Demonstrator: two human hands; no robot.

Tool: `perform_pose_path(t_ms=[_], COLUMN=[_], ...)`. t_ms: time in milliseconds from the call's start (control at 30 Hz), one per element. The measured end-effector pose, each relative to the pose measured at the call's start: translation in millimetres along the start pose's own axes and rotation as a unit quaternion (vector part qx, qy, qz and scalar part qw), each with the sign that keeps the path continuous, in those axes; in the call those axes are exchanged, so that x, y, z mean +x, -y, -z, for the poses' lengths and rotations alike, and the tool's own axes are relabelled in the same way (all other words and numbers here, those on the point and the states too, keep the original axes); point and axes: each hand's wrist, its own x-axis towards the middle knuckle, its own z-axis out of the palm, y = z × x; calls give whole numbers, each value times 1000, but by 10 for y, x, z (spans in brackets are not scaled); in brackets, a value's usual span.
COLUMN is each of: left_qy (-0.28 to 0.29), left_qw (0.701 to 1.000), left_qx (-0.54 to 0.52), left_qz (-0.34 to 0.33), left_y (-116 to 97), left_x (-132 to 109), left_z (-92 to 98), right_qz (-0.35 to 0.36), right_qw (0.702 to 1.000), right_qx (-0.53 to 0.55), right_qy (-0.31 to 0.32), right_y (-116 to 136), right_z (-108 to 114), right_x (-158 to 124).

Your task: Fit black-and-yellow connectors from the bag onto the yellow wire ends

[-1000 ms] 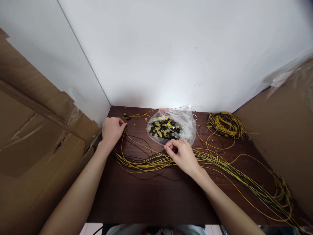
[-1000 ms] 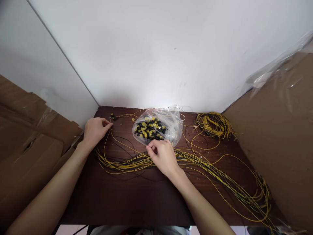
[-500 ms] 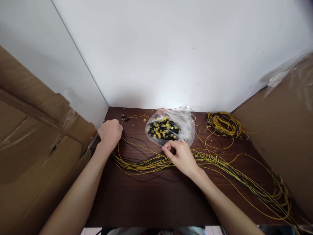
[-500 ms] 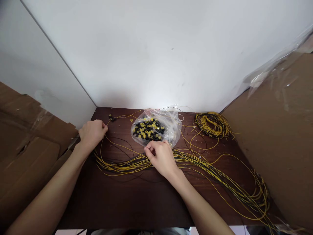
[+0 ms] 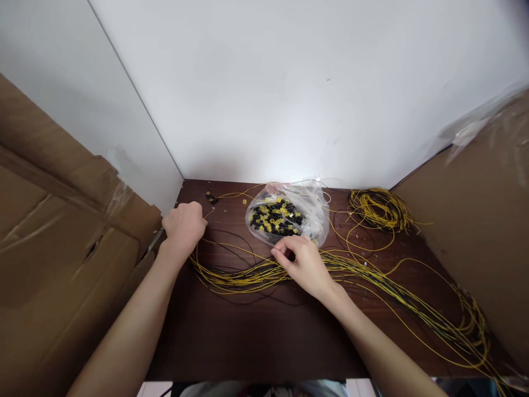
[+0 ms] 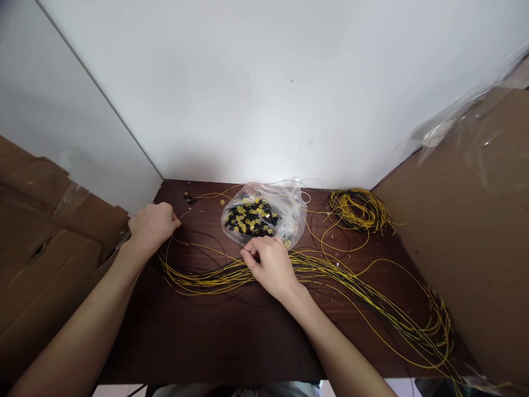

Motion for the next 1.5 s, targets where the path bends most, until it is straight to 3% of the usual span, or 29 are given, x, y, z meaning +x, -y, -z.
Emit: perform_pose_path(t_ms=[367,533,700,867,1033,1133,1300,1500], left_qy=[-29,-80,-130,-95,-68,-61,-88,-7], left_qw=[999,988,941,861,817,801,801,772], left_qx=[-33,-128,-302,-482,-548,-568,-561,-615], left_qz=[-17,-31,-81,-129,-167,-181,-191,-160], left_y=[47,27,10,-31,-111,-142,-152,-184], left_x=[20,34,82,94,50,45,67,62], left_z=[-63,-43,-50,-125,-175,-206,-253,-276], right_qz=[76,78,68,42,16,-5,-11,-19], right_qw=[994,994,996,999,997,992,984,981], right_qx=[-68,-71,-56,-19,37,70,104,109], right_qy=[32,32,27,-10,-70,-110,-143,-162], right_y=[13,-10,-6,1,2,16,39,52], right_z=[-82,-95,-76,-28,1,13,40,55], right_x=[-23,-24,-18,-9,-8,-8,-8,-19])
